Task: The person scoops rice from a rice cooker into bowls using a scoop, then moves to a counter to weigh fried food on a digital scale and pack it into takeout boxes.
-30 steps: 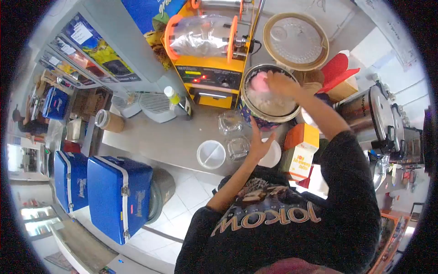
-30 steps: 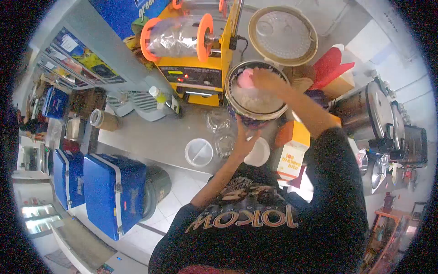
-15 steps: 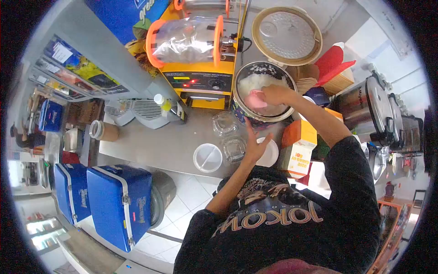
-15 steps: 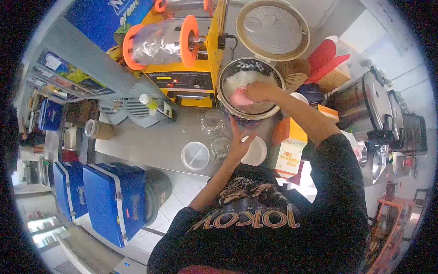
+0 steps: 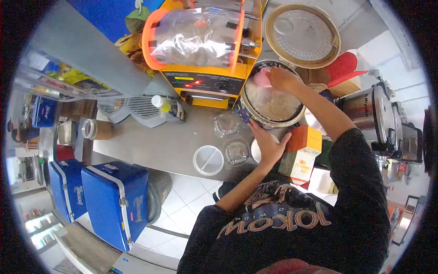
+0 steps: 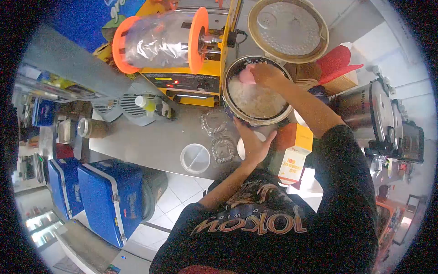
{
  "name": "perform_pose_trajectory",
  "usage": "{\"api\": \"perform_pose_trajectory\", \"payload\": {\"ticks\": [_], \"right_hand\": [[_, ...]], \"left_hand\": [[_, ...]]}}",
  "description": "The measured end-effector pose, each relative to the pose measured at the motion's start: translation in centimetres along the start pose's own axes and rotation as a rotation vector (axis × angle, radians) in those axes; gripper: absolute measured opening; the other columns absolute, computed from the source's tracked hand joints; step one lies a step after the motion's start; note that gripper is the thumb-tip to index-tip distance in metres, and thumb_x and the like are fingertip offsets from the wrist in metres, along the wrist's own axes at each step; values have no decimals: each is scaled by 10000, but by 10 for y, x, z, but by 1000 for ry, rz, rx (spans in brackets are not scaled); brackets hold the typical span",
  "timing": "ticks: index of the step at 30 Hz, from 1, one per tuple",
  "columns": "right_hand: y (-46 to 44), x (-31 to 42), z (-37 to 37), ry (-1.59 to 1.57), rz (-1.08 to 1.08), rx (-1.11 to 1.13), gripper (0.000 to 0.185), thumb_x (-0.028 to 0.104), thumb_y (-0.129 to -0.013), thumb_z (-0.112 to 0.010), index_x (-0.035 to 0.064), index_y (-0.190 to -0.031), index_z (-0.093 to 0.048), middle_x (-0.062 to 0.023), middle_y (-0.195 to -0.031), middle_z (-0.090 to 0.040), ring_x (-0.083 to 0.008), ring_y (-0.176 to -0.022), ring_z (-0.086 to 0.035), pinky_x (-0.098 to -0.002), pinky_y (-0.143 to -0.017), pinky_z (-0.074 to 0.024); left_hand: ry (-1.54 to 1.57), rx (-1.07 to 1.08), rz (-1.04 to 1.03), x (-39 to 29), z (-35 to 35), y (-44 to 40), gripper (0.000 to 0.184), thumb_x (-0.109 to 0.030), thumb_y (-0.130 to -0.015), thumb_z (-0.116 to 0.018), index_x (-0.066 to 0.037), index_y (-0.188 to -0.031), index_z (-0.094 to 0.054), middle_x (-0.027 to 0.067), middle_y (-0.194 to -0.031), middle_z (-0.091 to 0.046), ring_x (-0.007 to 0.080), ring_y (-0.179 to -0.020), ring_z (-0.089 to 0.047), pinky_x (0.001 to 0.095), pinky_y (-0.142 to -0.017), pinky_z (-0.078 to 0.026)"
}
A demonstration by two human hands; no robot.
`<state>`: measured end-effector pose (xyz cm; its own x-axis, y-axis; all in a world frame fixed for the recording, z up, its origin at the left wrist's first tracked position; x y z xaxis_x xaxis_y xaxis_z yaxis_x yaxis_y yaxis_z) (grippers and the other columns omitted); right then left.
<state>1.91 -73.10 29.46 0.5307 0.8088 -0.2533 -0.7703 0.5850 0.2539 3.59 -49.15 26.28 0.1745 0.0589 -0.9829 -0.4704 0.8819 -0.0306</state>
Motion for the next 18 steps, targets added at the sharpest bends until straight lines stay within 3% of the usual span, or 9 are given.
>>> {"api": "perform_pose_trajectory", "payload": {"ticks": [2,5,7,10,12,13,16,18], "right_hand": [[-11,-5,-5,12,7,115,325,214,-931,-492,-15,-1149,-565,-270,-928,-678,-370,-870,-696,-492,-713,-552],[-28,-33,-50,99,107,262,456,328,-902,-578,-23,-1194,-574,-247,-969,-662,-354,-861,-678,-464,-699,-551],[-24,-28,-14,21,75,402,484,354,-896,-602,-27,-1194,-583,-224,-936,-665,-336,-813,-680,-461,-657,-545],[-8,-25,-1,-401,-223,516,464,373,-901,-613,-25,-1140,-611,-165,-800,-650,-295,-659,-646,-440,-564,-520],[3,-42,-30,-589,-267,512,471,411,-892,-628,10,-1139,-623,-119,-735,-624,-269,-583,-597,-410,-522,-496],[12,-31,-32,-609,-179,505,487,441,-882,-641,43,-1162,-624,-96,-723,-607,-257,-568,-568,-392,-512,-483],[43,-27,-32,-631,-447,875,609,521,-825,-661,179,-1316,-545,-66,-797,-605,-224,-614,-539,-366,-522,-468],[29,-35,-77,-612,-275,755,587,555,-880,-542,98,-1245,-589,-135,-834,-659,-255,-678,-636,-397,-572,-524]], "left_hand": [[-101,-43,43,-6,-2,-15,1332,-507,-699,-817,162,-1449,57,391,-1520,-31,492,-1431,-111,518,-1172,-157],[-169,-98,84,-3,-7,-29,1378,-646,-682,-757,166,-1447,52,445,-1484,-62,585,-1384,-133,588,-1136,-178],[-154,-122,68,-2,-12,-31,1397,-655,-660,-758,173,-1443,51,456,-1476,-45,592,-1377,-123,591,-1129,-174],[-139,-101,94,7,-15,-27,1413,-660,-660,-751,187,-1429,78,458,-1474,-3,619,-1364,-86,624,-1113,-152],[-150,-84,73,12,-21,-29,1422,-656,-667,-750,193,-1417,110,459,-1471,35,637,-1357,-50,652,-1100,-132],[-173,-79,44,14,-23,-27,1428,-652,-670,-752,194,-1412,127,462,-1467,56,643,-1355,-29,665,-1094,-122],[-142,-64,23,18,-29,-25,1442,-645,-674,-756,190,-1402,166,466,-1458,94,646,-1356,10,683,-1084,-108],[-97,-64,30,13,-30,-34,1445,-643,-677,-757,187,-1400,179,463,-1457,108,644,-1357,27,683,-1084,-107]]}}
Point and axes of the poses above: each hand's wrist, its own y-axis away from the middle knuckle, its own z-axis out of the back of the hand, x = y × z, the point moved 7 cm from there along -y, towards the middle knuckle
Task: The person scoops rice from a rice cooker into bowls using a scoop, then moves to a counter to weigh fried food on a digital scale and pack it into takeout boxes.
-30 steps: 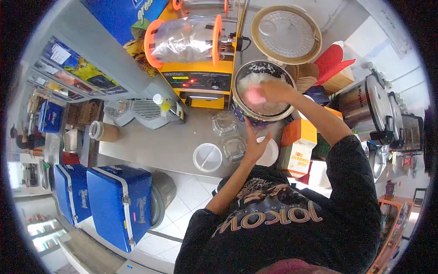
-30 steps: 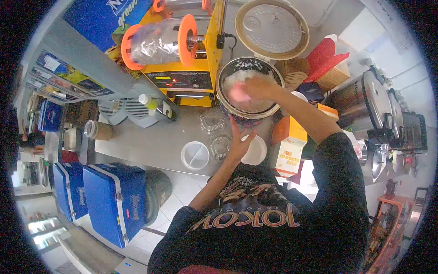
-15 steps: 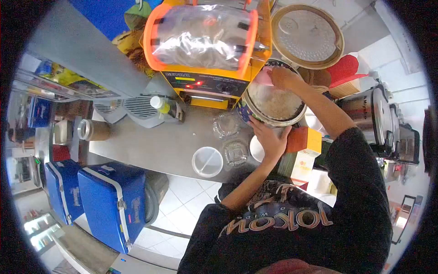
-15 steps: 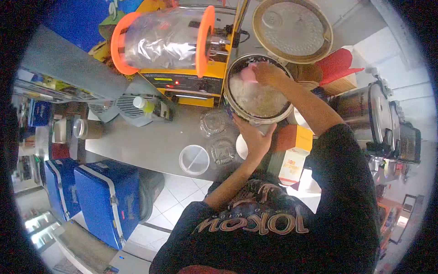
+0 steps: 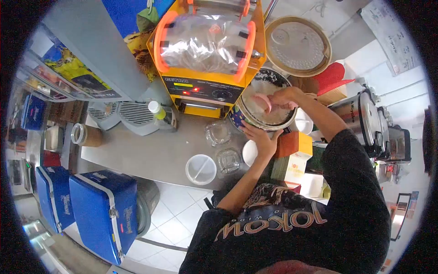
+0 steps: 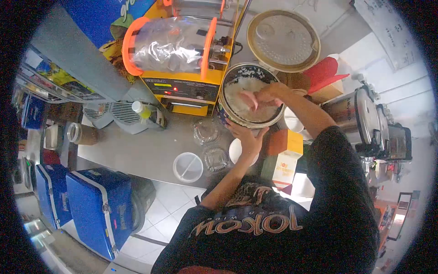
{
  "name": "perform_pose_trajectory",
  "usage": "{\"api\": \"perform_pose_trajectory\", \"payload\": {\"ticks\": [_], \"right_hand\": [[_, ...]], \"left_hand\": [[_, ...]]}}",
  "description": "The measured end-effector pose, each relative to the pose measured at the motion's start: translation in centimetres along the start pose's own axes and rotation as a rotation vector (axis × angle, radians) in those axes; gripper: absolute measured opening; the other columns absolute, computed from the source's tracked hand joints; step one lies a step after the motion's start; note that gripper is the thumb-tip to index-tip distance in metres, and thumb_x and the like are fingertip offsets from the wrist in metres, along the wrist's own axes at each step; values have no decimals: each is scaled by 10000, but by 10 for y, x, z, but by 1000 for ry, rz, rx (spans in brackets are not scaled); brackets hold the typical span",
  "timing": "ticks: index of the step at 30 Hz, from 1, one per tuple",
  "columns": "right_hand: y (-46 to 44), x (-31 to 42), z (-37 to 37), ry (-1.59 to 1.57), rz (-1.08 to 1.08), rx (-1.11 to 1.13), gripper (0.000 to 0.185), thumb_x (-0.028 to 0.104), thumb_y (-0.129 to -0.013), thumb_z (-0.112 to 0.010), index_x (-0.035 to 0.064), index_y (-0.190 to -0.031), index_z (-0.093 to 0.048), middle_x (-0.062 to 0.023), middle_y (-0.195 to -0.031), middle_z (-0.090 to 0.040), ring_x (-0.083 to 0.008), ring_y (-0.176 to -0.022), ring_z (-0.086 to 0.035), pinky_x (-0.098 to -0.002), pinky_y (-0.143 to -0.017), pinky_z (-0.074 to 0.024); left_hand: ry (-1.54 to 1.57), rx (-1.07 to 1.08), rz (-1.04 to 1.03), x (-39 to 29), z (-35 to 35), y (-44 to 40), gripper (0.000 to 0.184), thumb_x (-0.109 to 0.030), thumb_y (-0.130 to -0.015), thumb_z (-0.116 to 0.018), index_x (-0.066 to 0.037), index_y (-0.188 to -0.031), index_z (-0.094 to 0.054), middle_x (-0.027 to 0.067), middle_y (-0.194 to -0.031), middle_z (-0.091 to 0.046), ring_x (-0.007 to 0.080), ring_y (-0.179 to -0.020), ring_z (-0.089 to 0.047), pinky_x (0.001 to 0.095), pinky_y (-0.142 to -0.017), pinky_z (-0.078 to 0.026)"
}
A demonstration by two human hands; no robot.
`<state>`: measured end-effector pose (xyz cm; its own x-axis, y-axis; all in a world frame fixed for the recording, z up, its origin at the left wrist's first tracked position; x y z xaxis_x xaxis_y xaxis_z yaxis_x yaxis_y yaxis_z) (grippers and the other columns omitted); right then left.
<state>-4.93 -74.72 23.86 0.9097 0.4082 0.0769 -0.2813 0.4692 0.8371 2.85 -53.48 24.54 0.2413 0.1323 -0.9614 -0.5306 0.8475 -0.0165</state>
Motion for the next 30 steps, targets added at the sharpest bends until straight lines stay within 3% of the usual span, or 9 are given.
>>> {"api": "perform_pose_trajectory", "payload": {"ticks": [3,9,11,15,18,23,25,27,30], "right_hand": [[15,32,-5,290,114,44,601,561,-935,-432,57,-1207,-616,-186,-837,-680,-291,-668,-679,-429,-587,-549],[82,71,16,508,53,82,822,502,-761,-691,164,-1451,-400,-169,-864,-689,-340,-795,-682,-425,-755,-528],[107,87,28,600,468,-130,758,521,-779,-667,122,-1393,-473,-192,-869,-688,-368,-765,-680,-446,-757,-528],[115,67,66,581,343,-500,484,433,-962,-505,56,-1260,-562,-198,-939,-693,-376,-830,-686,-473,-728,-537],[94,44,59,600,-1,-839,272,250,-939,-551,87,-1142,-631,-199,-994,-685,-356,-894,-693,-461,-681,-562],[26,45,50,769,176,-339,255,182,-914,-540,-26,-1010,-653,-214,-983,-699,-357,-899,-698,-479,-703,-554],[42,53,55,356,70,-336,250,172,-889,-560,-31,-984,-671,-213,-971,-702,-353,-881,-698,-454,-709,-553],[-27,23,31,791,298,-307,311,233,-897,-535,-26,-966,-692,-207,-907,-710,-316,-827,-699,-408,-679,-540],[71,99,47,311,-125,-52,481,376,-953,-423,-19,-932,-698,-190,-845,-712,-296,-788,-692,-403,-660,-526]], "left_hand": [[29,27,49,0,7,5,1440,-640,-686,-756,186,-1398,184,442,-1474,109,641,-1360,42,669,-1095,-102],[62,5,24,5,11,10,1398,-590,-699,-786,109,-1452,162,436,-1488,57,604,-1390,3,642,-1123,-87],[109,-5,15,-1,21,11,1320,-521,-735,-793,81,-1478,118,406,-1511,27,578,-1402,-10,634,-1127,-93],[163,0,5,-10,32,12,1278,-486,-754,-789,66,-1491,97,409,-1510,11,566,-1404,-33,609,-1136,-101],[159,-13,-8,-6,28,14,1276,-482,-756,-788,60,-1494,101,425,-1498,6,570,-1403,-44,603,-1138,-106],[81,-11,-9,-3,28,14,1308,-488,-740,-799,77,-1484,116,447,-1484,14,577,-1398,-53,611,-1129,-116],[60,-9,-16,-9,25,10,1314,-483,-738,-801,87,-1478,122,451,-1481,18,584,-1393,-56,613,-1126,-123],[67,13,37,-9,25,10,1312,-474,-740,-802,98,-1472,124,456,-1475,19,592,-1386,-61,613,-1124,-131],[61,32,63,2,18,10,1345,-494,-724,-808,98,-1463,148,431,-1490,48,586,-1397,-29,624,-1128,-120]]}}
Point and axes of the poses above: each hand's wrist, its own y-axis away from the middle knuckle, its own z-axis out of the back of the hand, x = y × z, the point moved 7 cm from there along -y, towards the middle knuckle
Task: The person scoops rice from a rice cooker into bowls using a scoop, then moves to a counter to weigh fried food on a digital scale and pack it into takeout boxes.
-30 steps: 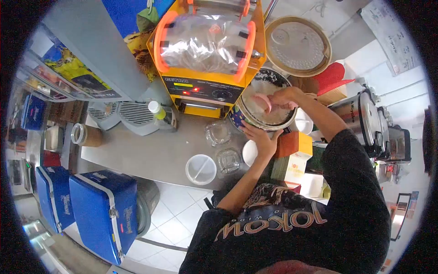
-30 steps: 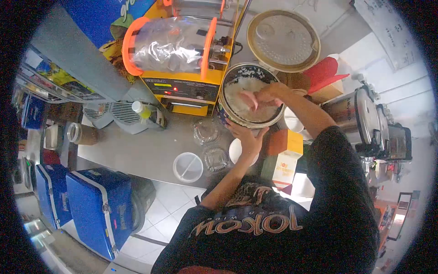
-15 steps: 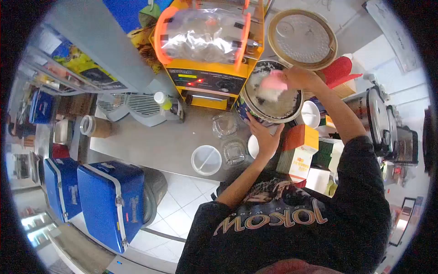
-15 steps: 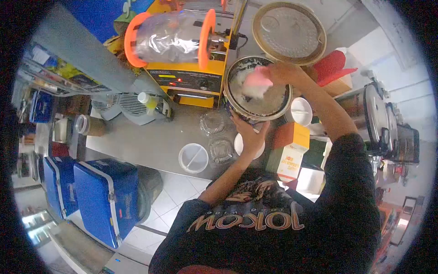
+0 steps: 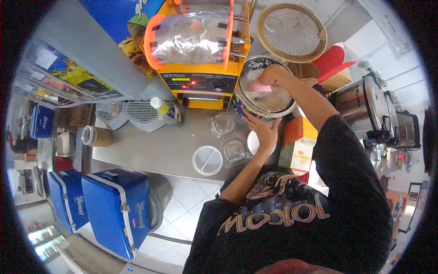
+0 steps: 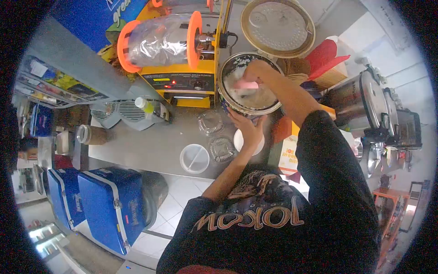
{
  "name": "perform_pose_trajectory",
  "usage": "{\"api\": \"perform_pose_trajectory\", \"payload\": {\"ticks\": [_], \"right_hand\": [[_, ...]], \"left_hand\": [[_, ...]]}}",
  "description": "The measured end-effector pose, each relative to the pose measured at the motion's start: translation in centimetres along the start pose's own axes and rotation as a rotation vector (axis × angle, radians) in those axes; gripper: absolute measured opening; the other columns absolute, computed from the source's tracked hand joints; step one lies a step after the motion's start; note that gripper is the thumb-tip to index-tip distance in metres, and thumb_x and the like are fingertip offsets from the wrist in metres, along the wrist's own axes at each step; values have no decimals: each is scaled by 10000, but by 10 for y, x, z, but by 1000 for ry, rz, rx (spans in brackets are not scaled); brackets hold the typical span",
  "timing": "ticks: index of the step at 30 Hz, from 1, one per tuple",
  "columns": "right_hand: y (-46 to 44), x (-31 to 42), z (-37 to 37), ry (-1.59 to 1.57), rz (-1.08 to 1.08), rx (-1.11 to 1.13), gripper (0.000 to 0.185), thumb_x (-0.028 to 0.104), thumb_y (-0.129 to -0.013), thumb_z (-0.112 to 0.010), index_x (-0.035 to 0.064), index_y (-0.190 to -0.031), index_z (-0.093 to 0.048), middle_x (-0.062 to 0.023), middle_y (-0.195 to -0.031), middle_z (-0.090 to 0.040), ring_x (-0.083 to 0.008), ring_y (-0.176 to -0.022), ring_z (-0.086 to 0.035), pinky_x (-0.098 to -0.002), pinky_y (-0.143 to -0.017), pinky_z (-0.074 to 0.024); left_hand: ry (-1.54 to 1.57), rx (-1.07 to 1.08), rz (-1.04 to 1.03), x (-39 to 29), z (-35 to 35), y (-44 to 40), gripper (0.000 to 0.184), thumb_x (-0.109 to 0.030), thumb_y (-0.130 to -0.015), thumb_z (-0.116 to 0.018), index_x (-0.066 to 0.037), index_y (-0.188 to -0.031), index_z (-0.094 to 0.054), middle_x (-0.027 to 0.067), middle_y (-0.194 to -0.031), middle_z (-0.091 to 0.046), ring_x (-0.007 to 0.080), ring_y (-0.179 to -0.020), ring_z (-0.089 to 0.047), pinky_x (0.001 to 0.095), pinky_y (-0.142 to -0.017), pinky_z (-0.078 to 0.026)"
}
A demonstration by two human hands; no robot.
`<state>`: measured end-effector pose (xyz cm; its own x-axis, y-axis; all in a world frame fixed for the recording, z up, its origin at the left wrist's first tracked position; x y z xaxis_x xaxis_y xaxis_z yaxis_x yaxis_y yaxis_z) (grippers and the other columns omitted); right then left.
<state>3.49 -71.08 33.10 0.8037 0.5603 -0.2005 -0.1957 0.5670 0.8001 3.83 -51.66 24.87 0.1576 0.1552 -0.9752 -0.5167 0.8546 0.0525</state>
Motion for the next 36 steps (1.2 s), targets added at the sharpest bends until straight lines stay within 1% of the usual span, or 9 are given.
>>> {"api": "perform_pose_trajectory", "payload": {"ticks": [1,5,8,12,21,27,30,33,36], "right_hand": [[-74,-30,-41,110,-2,370,710,544,-981,-278,-28,-905,-692,-180,-780,-697,-281,-704,-674,-420,-635,-518],[-15,-21,-40,-57,6,127,760,669,-945,-304,44,-805,-713,-137,-646,-646,-272,-649,-671,-400,-625,-525],[47,-15,-29,-138,-9,55,700,625,-949,-381,-13,-922,-667,-195,-722,-658,-291,-650,-642,-411,-644,-519],[108,-5,-1,35,560,-551,493,475,-960,-471,29,-1054,-658,-230,-859,-677,-373,-731,-667,-464,-688,-525],[138,-57,19,-37,174,-1054,365,363,-980,-460,75,-1067,-666,-203,-839,-691,-380,-781,-694,-496,-667,-551],[99,-42,3,-2,103,-816,448,383,-1005,-405,19,-1064,-658,-259,-949,-668,-422,-856,-670,-534,-738,-519],[127,-55,28,-103,211,-1149,486,412,-1008,-378,30,-1017,-678,-264,-945,-670,-425,-841,-674,-534,-726,-531],[94,-46,7,122,178,-609,464,403,-1001,-379,62,-1007,-692,-244,-940,-682,-412,-825,-684,-523,-708,-545],[80,-64,-10,212,51,-696,385,383,-984,-440,94,-1137,-643,-174,-873,-701,-323,-792,-707,-446,-675,-563]], "left_hand": [[-6,-31,-96,-7,3,0,1346,-478,-724,-815,92,-1464,155,440,-1482,44,593,-1392,-36,627,-1123,-131],[-1,-26,-22,-11,3,7,1338,-474,-735,-809,104,-1456,159,447,-1474,37,582,-1397,-42,613,-1133,-117],[42,-45,-4,-3,-7,17,1313,-442,-742,-815,108,-1460,138,423,-1489,29,575,-1400,-42,600,-1142,-106],[43,-86,-129,-6,-2,19,1287,-454,-747,-798,100,-1470,110,398,-1499,-11,562,-1397,-64,611,-1136,-124],[90,-66,-154,-2,5,17,1218,-241,-716,-829,113,-1471,58,309,-1502,-95,411,-1417,-144,474,-1175,-116],[146,-49,-177,3,6,17,1189,-222,-733,-816,94,-1484,50,334,-1501,-93,483,-1403,-130,533,-1166,-110],[193,-45,-175,-1,10,15,1183,-201,-722,-823,94,-1484,32,330,-1498,-106,468,-1401,-147,522,-1164,-123],[195,-61,-196,0,11,14,1173,-202,-705,-833,95,-1481,-6,323,-1496,-132,458,-1403,-160,517,-1161,-135],[85,-75,-221,4,15,3,1165,-224,-690,-843,93,-1477,-44,313,-1498,-160,458,-1407,-167,522,-1156,-148]]}}
Point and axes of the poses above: each hand's wrist, its own y-axis away from the middle knuckle, its own z-axis out of the back of the hand, x = y × z, the point moved 7 cm from there along -y, towards the middle knuckle
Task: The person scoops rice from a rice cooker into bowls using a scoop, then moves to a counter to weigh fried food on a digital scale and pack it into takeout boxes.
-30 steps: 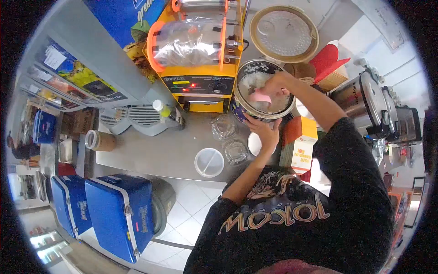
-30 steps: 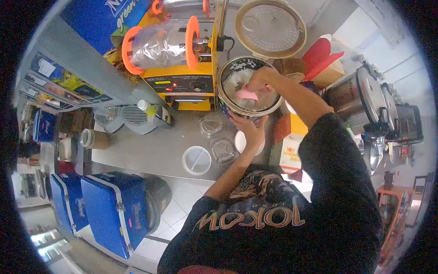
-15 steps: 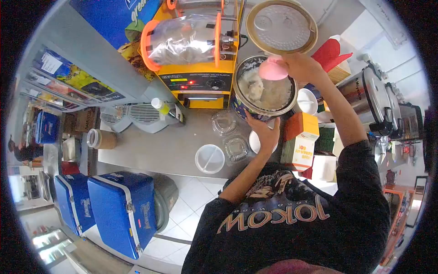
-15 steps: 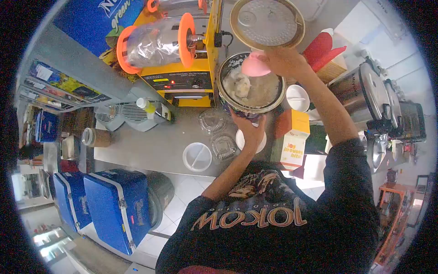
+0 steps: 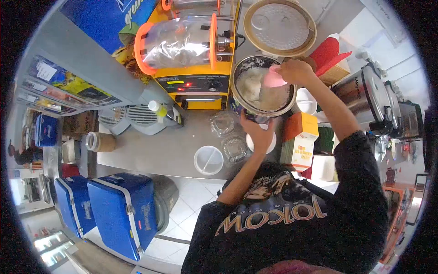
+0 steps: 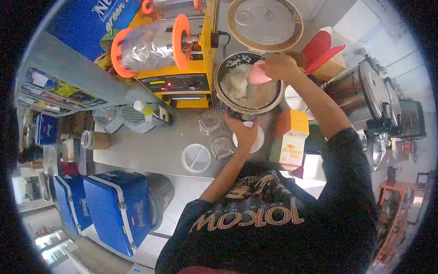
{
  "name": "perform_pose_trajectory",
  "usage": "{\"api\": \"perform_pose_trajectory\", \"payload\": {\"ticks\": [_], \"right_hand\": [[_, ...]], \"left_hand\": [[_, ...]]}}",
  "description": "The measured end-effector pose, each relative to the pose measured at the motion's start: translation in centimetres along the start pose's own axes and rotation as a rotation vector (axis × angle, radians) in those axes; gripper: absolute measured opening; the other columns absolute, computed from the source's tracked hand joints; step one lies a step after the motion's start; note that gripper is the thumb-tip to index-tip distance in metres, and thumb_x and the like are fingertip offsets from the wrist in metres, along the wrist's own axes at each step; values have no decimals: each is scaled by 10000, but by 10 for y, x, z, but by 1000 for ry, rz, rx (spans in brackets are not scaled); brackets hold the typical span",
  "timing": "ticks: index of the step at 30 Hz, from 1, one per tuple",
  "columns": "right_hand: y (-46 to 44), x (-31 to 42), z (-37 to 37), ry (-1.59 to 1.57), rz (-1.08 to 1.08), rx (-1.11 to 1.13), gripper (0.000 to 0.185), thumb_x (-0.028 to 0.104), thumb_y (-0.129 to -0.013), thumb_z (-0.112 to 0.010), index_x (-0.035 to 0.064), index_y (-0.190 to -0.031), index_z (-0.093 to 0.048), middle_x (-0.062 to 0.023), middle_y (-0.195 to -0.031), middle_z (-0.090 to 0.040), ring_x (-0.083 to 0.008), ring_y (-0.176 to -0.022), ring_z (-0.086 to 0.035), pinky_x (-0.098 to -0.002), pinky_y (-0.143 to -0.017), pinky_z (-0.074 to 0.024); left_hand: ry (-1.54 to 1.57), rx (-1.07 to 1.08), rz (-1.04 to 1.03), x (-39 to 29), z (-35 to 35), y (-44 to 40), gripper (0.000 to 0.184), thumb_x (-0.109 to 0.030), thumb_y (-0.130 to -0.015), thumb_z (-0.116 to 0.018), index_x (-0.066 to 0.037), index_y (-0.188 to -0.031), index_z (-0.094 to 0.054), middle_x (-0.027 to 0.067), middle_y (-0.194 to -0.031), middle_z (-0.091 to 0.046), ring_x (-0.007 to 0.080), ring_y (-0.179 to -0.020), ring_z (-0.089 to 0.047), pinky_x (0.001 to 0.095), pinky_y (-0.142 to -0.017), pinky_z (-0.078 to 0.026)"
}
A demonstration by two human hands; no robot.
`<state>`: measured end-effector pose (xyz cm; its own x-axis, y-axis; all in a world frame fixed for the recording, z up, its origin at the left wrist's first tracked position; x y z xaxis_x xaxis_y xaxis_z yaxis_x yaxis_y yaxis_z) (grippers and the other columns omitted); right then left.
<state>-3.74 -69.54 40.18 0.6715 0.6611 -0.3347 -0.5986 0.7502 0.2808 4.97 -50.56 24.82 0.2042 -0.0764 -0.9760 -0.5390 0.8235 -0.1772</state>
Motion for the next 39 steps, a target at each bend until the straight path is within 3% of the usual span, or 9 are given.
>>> {"api": "perform_pose_trajectory", "payload": {"ticks": [1,4,6,12,13,18,25,28,39], "right_hand": [[-2,-9,-4,-86,-201,78,350,355,-954,-498,93,-1149,-624,-205,-904,-694,-339,-837,-703,-460,-743,-558],[-44,12,-73,-158,75,-233,427,395,-972,-444,39,-1016,-675,-211,-895,-699,-373,-828,-698,-484,-727,-554],[-56,44,-57,-195,69,-76,425,397,-958,-468,47,-1121,-645,-208,-980,-694,-358,-925,-686,-478,-789,-543],[-58,76,-68,-404,199,124,503,496,-967,-443,94,-1202,-634,-206,-1074,-681,-369,-1012,-653,-480,-908,-487],[-31,77,-41,-392,123,165,494,524,-979,-412,149,-1199,-647,-212,-1044,-681,-387,-989,-650,-485,-876,-495],[6,60,-26,-371,171,147,558,553,-950,-472,47,-1028,-693,-221,-951,-695,-391,-929,-675,-501,-801,-520],[13,38,12,-299,26,-153,492,488,-961,-483,49,-1166,-567,-231,-898,-684,-401,-812,-687,-511,-687,-551],[-16,25,-18,-222,-56,-330,431,448,-987,-455,46,-1136,-501,-234,-707,-663,-404,-689,-684,-522,-567,-543],[-83,40,-76,-433,-87,-73,521,456,-1002,-403,-18,-1159,-552,-305,-887,-664,-456,-887,-667,-541,-757,-533]], "left_hand": [[-32,-2,-14,-4,8,-4,1162,-233,-686,-845,92,-1475,-56,309,-1500,-166,458,-1408,-169,524,-1154,-151],[-59,28,26,-7,9,-4,1177,-263,-678,-848,94,-1477,-61,303,-1504,-165,445,-1404,-183,516,-1155,-160],[-96,-9,-38,-13,8,-3,1185,-241,-657,-860,109,-1468,-70,303,-1473,-198,424,-1370,-253,477,-1150,-202],[-67,26,-103,-5,0,3,1223,-381,-716,-830,116,-1476,-11,342,-1520,-94,474,-1429,-110,531,-1168,-120],[-47,33,-85,-5,-2,3,1219,-327,-702,-841,113,-1475,-7,321,-1515,-108,450,-1419,-142,509,-1171,-130],[-101,23,-61,-13,3,0,1198,-205,-686,-851,102,-1474,-2,279,-1509,-127,398,-1402,-206,456,-1181,-139],[-90,26,-44,-6,6,1,1147,-233,-711,-825,105,-1477,-41,300,-1506,-161,423,-1411,-186,475,-1173,-136],[-62,34,-16,-7,6,1,1134,-313,-742,-800,106,-1480,-48,322,-1521,-145,461,-1419,-154,523,-1162,-120],[-108,45,12,-13,3,-12,1159,-217,-689,-857,109,-1462,-57,288,-1486,-170,414,-1387,-207,474,-1163,-143]]}}
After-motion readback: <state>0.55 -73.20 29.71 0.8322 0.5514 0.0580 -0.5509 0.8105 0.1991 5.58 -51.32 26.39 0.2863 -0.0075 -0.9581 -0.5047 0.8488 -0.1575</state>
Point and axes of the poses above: each hand's wrist, its own y-axis away from the middle knuckle, its own z-axis out of the back of the hand, x = y × z, the point moved 7 cm from there along -y, towards the middle knuckle
